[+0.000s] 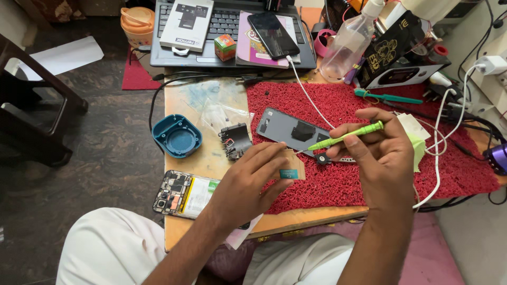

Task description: The person is repairing a disassembled smartphone on a cluttered workbench. They handle the phone's internal components, including the battery and motherboard, and use a green screwdriver to manipulate small parts. The person also picks up a small circuit board and applies a substance to it using a tool.

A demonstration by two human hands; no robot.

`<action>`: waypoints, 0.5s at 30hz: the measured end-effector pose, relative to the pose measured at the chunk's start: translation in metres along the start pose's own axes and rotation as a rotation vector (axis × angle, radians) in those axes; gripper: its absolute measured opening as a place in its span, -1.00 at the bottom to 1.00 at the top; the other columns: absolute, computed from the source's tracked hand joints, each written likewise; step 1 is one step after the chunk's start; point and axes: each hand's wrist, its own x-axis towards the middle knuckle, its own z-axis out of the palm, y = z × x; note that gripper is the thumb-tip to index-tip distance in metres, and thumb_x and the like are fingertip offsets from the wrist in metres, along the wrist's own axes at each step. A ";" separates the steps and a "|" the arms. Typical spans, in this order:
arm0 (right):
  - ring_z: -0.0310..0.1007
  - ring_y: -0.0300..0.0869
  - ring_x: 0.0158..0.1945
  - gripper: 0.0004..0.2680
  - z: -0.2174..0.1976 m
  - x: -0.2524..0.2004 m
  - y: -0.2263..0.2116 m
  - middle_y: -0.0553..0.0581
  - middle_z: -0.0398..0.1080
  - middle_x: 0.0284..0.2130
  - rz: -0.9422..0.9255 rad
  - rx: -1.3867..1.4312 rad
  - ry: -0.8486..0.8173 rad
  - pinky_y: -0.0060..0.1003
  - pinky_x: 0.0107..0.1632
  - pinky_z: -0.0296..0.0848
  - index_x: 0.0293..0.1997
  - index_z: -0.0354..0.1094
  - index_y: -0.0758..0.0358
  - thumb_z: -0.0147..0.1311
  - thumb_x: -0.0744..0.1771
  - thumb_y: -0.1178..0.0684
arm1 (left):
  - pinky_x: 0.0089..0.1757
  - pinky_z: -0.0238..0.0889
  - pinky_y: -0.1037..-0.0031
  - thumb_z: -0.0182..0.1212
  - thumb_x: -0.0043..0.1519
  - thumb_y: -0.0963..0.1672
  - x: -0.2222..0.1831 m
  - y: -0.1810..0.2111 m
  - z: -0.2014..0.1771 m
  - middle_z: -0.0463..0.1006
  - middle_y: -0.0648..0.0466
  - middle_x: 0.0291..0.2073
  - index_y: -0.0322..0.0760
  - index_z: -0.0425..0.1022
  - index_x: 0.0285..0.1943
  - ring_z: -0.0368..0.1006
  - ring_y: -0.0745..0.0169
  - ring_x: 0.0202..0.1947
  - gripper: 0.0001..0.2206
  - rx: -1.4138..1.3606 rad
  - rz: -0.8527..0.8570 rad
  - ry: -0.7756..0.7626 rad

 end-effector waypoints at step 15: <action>0.56 -0.12 -0.26 -0.73 -0.009 0.011 0.031 0.31 0.52 -0.17 0.108 0.203 -0.064 -0.25 -0.14 0.58 0.22 0.22 0.34 0.07 0.38 0.27 | 0.24 0.23 0.15 0.30 0.26 -0.12 -0.003 -0.006 0.005 0.47 -0.23 0.21 -0.50 0.52 0.06 0.35 -0.23 0.27 -0.69 0.084 0.041 -0.085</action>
